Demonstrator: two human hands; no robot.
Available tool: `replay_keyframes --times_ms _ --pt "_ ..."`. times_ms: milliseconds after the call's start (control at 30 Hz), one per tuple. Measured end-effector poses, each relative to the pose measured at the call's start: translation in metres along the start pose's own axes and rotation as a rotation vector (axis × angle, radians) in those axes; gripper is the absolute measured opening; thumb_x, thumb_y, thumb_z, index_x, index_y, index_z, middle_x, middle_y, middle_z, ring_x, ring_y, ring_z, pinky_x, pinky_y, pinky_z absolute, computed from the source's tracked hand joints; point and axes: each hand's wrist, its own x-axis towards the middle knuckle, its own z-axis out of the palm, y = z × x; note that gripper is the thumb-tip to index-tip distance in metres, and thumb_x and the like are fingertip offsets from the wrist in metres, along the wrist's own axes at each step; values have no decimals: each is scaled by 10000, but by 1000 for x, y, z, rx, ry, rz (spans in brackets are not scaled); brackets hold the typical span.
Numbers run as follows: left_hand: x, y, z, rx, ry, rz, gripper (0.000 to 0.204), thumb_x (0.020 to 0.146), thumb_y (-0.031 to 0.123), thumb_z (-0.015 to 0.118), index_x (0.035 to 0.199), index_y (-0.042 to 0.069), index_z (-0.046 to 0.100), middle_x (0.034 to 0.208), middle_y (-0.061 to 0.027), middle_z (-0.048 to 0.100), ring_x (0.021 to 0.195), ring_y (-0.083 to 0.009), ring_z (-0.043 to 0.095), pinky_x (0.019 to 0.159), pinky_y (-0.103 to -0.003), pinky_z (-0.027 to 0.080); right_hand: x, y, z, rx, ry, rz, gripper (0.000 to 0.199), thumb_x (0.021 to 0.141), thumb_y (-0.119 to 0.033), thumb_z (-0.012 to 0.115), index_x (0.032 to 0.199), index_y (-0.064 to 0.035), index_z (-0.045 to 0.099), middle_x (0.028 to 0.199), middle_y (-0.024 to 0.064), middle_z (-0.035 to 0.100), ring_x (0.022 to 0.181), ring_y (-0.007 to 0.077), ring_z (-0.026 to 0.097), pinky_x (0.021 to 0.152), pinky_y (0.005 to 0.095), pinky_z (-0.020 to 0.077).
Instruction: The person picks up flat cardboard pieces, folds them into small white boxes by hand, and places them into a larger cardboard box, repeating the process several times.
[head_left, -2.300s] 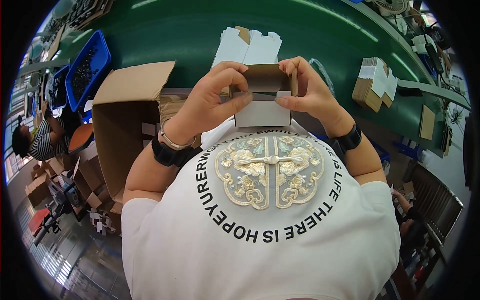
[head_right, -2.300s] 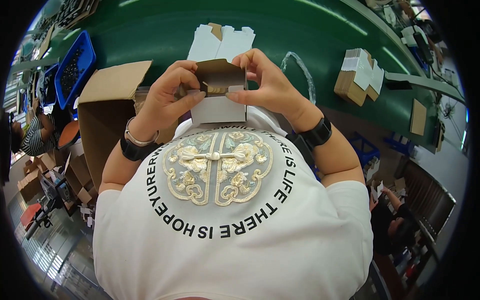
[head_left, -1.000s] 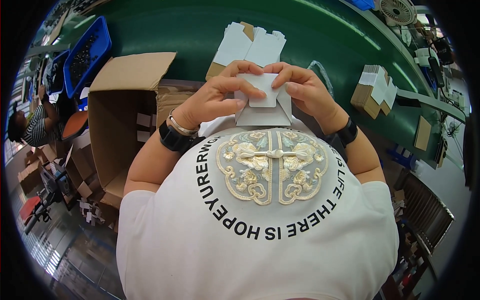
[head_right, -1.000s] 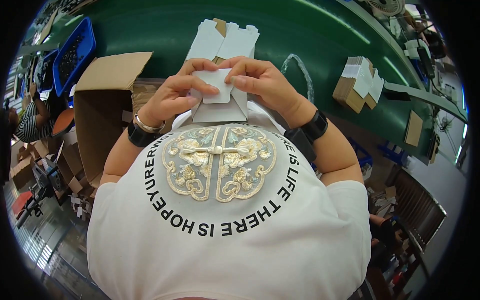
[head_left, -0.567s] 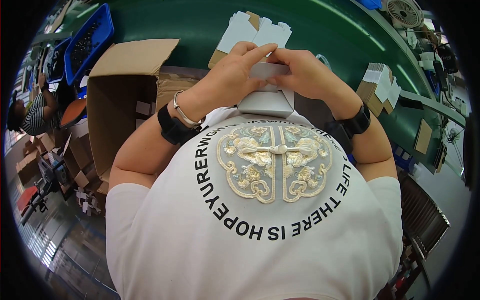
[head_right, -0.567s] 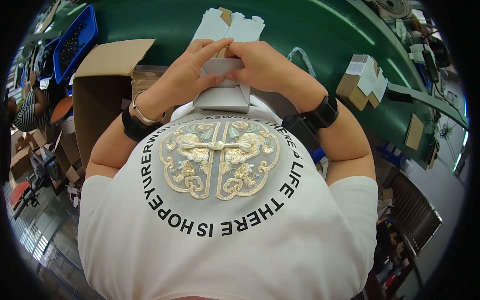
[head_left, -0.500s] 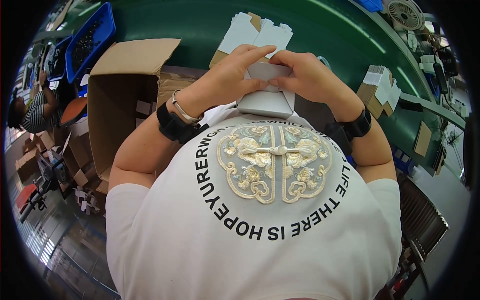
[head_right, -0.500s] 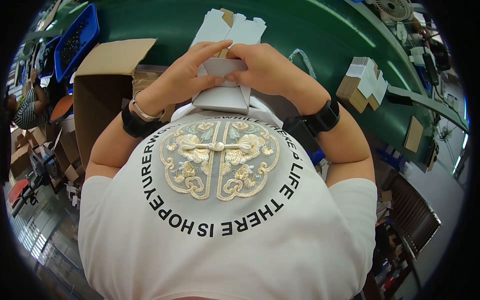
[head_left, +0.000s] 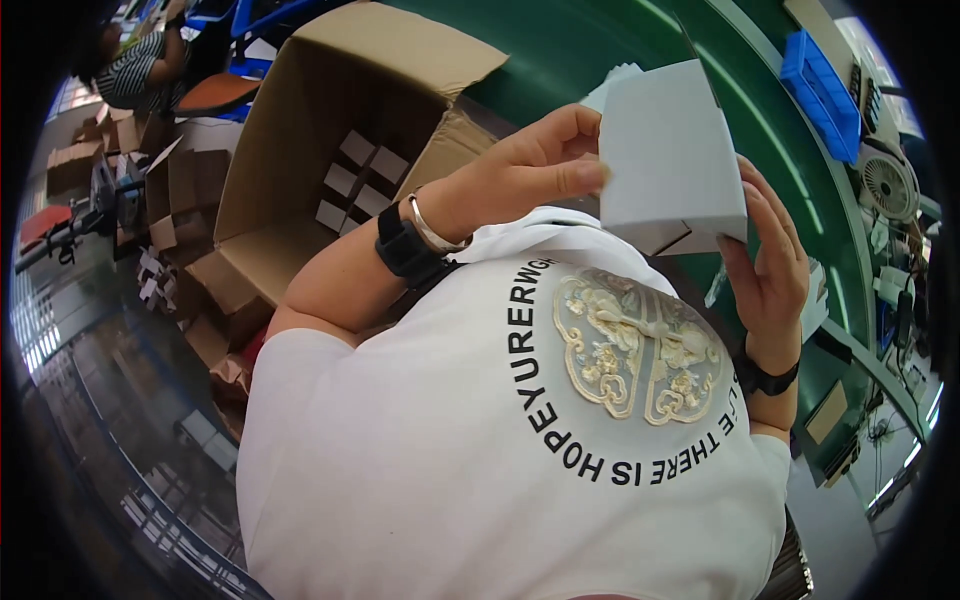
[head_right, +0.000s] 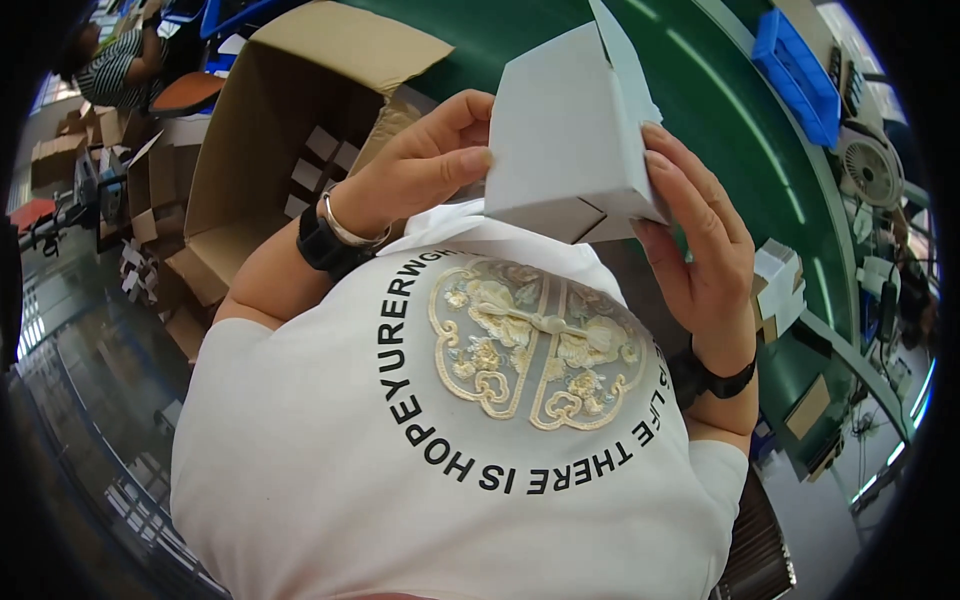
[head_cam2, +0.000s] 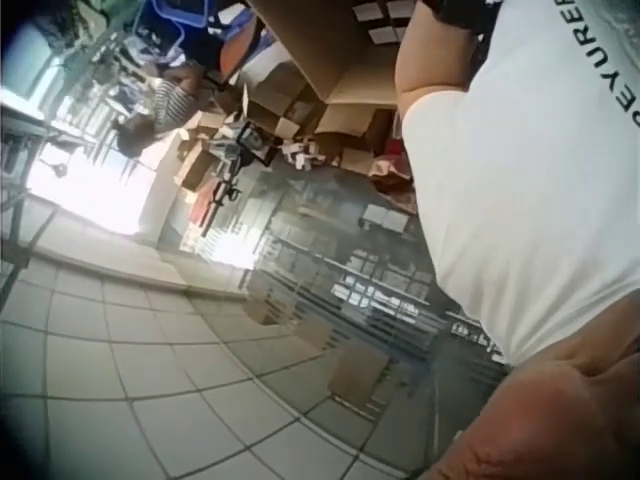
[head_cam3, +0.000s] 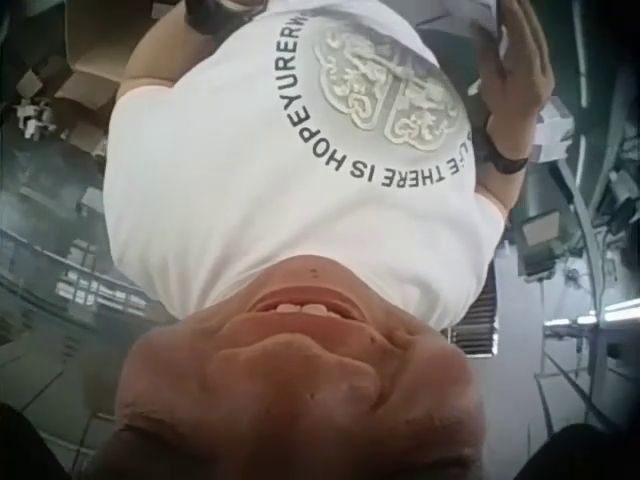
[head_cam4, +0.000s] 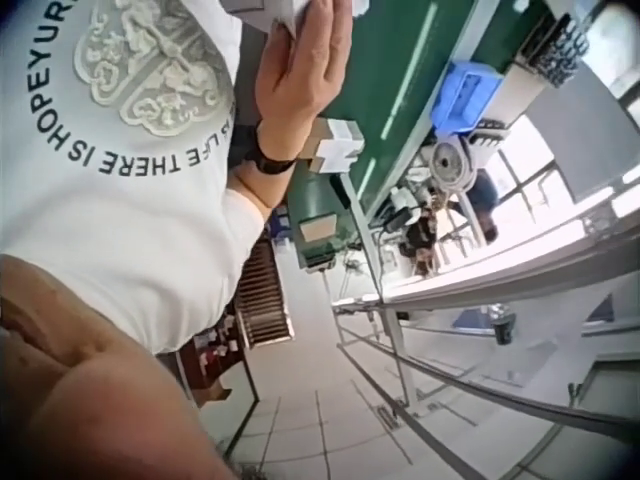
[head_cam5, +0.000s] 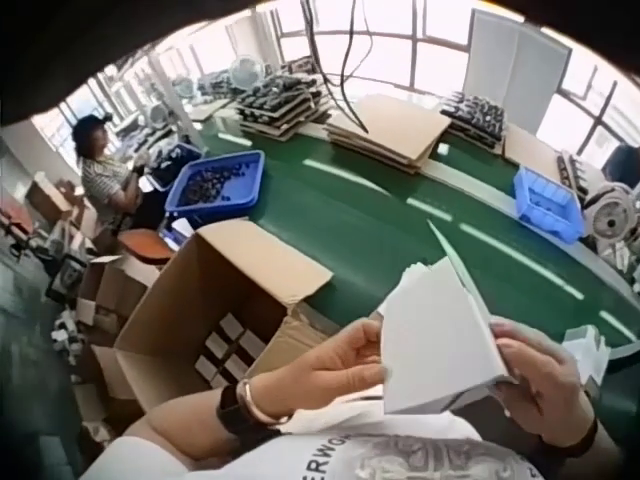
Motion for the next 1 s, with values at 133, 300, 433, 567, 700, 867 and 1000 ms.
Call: replay_keyframes --times_ms 133,300,433,567,700,867,1000 --pt "-28 35 -10 189 49 253 240 868 154 651 1050 23 567 964 -26 586 894 -90 533 795 -246 440 20 5 10 -30 -11 -105 474 715 -13 699 1174 -33 582 1225 181 569 1106 340 570 891 380 478" --pt "-110 104 -41 692 456 92 168 797 95 710 896 15 600 806 7 570 707 -73 486 646 -218 415 8 35 -5 0 -241 58 435 705 6 692 1129 -20 595 1190 163 592 1061 299 596 868 348 485" --pt "-147 116 -103 1002 828 -307 176 813 157 685 851 -2 619 698 -13 575 650 -88 499 603 -235 425 3 34 -12 -52 -288 256 380 745 46 628 1120 -4 594 1144 152 610 1005 255 610 868 328 472" --pt "-145 23 -190 1072 917 -478 285 795 239 672 896 -25 646 772 -118 656 715 -205 619 676 -323 481 -9 25 -18 -118 -318 373 339 750 34 629 1086 7 601 1062 130 632 929 229 615 824 309 473" --pt "-103 -82 -283 1089 868 -488 267 846 218 585 993 13 671 954 -186 666 927 -313 625 832 -408 466 -9 4 -10 -187 -384 433 313 759 25 626 1070 11 603 999 128 634 903 225 612 816 303 468" --pt "-26 -158 -418 1220 373 -987 324 900 260 478 1082 57 653 1083 -167 639 1025 -341 587 932 -483 415 1 -17 -7 -225 -470 557 306 760 22 625 1065 17 596 983 135 632 906 234 612 812 306 468" --pt "-28 -236 -389 1466 654 -587 338 925 259 439 1159 61 582 1127 -174 600 1001 -322 586 877 -460 453 -9 -26 -4 -316 -477 681 306 759 14 634 1063 10 594 978 136 632 903 250 611 795 313 471"
